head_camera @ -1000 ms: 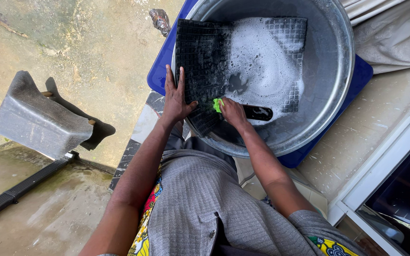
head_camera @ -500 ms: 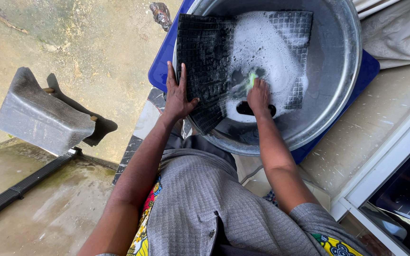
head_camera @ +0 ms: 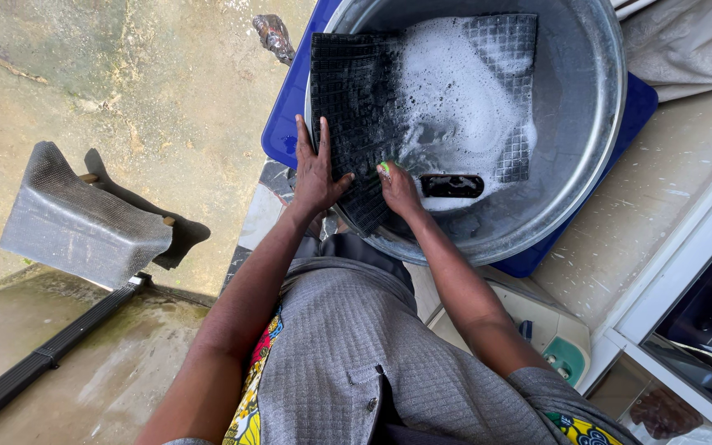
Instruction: The person cleans a rubber mat by scrubbing it with a sponge and a brush in a basin of soapy water.
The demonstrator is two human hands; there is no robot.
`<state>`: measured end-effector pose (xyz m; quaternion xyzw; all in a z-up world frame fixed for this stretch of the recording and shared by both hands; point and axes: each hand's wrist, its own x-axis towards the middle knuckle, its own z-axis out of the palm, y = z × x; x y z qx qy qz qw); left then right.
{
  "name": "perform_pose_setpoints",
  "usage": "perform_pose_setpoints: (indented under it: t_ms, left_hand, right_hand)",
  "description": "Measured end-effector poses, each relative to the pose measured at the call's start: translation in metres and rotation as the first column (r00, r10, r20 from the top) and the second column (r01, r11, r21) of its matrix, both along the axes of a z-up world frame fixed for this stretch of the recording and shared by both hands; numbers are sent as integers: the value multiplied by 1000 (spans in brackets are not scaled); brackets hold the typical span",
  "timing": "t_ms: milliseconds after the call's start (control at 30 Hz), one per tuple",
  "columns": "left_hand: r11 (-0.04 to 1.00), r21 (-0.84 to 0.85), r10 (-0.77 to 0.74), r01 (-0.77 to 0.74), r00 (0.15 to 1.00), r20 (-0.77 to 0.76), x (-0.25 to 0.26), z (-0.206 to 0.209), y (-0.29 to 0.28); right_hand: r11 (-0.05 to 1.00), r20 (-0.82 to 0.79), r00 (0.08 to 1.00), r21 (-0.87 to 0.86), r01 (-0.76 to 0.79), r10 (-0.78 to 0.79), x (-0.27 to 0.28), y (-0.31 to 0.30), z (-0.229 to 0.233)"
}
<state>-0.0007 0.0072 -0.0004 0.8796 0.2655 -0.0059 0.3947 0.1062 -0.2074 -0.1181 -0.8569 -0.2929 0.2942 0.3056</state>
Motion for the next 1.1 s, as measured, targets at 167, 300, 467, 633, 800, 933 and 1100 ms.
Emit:
perform_pose_setpoints:
  t_ms: [167, 300, 467, 633, 800, 933, 1100]
  left_hand:
    - [1000, 4, -7, 7, 998, 57, 0, 4, 1]
    - [1000, -6, -20, 21, 998, 58, -1, 6, 2]
    - [998, -5, -61, 62, 997, 52, -1, 5, 6]
    - [995, 3, -96, 96, 995, 37, -4, 1, 7]
    - [993, 3, -117, 117, 991, 63, -5, 3, 11]
    - [992, 26, -126, 125, 990, 66, -5, 10, 13]
    - [948, 210, -224, 237, 971, -87, -2, 17, 14]
  right_hand:
    - [989, -106, 992, 126, 78, -65, -26, 38, 56]
    - [987, -135, 990, 151, 51, -30, -43, 47, 93]
    - [978, -112, 994, 205, 30, -7, -49, 37, 97]
    - [988, -101, 990, 106, 112, -102, -41, 19, 61]
    - [988, 10, 1000, -153, -3, 4, -26, -15, 28]
    - [975, 108, 994, -223, 15, 10, -12, -24, 20]
    - [952, 282, 946, -211, 223, -159, 23, -16, 26]
